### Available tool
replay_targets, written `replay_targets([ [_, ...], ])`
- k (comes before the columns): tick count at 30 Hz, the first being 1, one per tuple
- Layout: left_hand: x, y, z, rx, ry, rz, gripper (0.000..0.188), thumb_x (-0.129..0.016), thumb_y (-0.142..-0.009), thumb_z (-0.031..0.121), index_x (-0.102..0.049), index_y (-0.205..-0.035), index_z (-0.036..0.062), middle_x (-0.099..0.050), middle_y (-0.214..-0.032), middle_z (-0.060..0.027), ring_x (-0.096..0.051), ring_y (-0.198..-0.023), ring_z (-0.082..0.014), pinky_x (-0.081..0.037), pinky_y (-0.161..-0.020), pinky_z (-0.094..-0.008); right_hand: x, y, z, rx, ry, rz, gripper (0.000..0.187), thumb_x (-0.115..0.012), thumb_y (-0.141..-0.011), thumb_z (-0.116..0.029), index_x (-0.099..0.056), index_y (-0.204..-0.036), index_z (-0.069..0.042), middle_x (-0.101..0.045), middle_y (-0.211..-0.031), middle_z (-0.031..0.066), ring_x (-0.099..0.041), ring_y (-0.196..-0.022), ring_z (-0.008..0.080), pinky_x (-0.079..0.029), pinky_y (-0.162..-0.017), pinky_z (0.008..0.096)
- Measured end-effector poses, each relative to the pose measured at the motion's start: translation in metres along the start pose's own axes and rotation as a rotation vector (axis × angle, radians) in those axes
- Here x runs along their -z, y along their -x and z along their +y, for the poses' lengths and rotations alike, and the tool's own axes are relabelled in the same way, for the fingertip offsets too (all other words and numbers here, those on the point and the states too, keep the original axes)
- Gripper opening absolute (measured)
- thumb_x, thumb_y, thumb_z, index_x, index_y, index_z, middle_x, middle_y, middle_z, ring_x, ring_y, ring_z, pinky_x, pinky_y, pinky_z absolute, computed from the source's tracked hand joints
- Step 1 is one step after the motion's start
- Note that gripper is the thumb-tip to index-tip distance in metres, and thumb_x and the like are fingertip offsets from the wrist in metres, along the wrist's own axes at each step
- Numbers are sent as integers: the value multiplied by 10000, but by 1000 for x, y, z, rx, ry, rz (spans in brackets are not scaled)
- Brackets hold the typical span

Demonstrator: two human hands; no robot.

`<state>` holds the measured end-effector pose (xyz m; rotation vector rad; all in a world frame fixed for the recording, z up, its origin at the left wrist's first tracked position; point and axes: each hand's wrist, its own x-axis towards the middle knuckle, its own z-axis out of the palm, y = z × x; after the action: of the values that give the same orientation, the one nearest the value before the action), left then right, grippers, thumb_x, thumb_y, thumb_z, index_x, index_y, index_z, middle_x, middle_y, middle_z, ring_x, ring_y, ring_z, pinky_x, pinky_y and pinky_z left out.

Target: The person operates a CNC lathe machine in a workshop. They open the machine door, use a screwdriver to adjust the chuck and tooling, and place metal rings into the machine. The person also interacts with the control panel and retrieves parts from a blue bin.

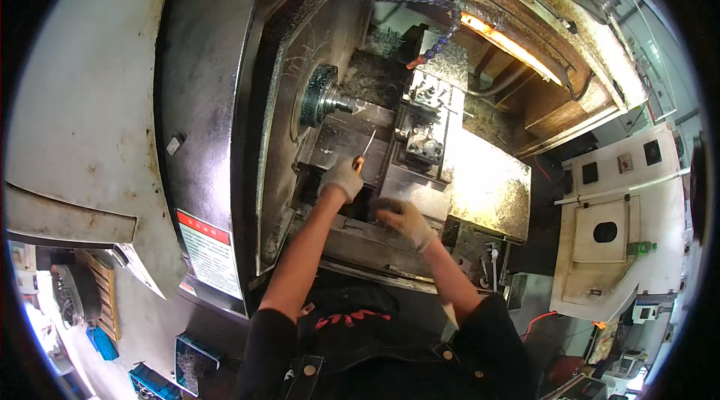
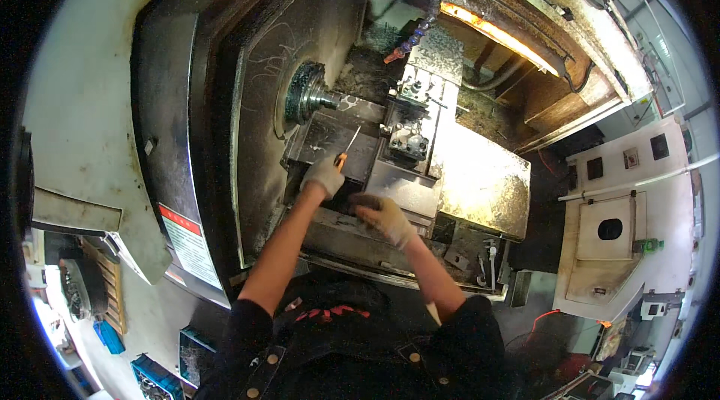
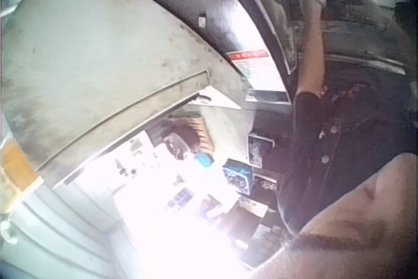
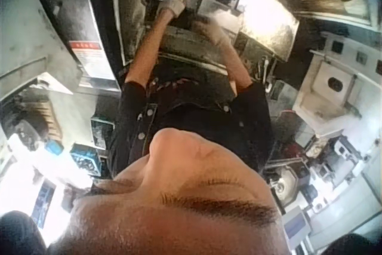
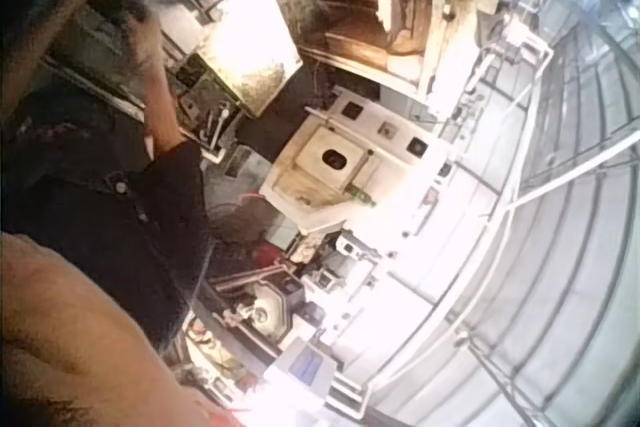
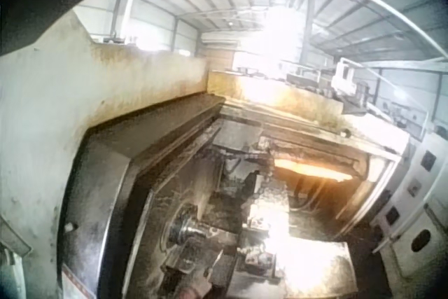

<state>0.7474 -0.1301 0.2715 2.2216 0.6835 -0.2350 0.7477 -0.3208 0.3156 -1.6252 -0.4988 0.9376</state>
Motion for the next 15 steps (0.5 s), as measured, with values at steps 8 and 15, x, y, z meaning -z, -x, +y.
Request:
replay_targets([
  [8,-10,-100,61,-78,-153,-127,319,-551,-734,215,-588,-1025,92,-576,-1047,-163,-545,-983,-323,-449,-803,-393,-23,101,54,-348,-214,293,304,-552,-833,-178,-551,-1073,8,-587,-971,59,-516,-825,110,-423,-713,242],
  [15,-22,-170,51,-146,-321,-10,343,-565,-730,307,-620,-987,88,-577,-1069,-151,-557,-994,-274,-459,-809,-351,-36,149,92,-399,-272,517,350,-561,-820,-187,-530,-1114,2,-588,-1004,71,-528,-837,134,-422,-725,247],
])
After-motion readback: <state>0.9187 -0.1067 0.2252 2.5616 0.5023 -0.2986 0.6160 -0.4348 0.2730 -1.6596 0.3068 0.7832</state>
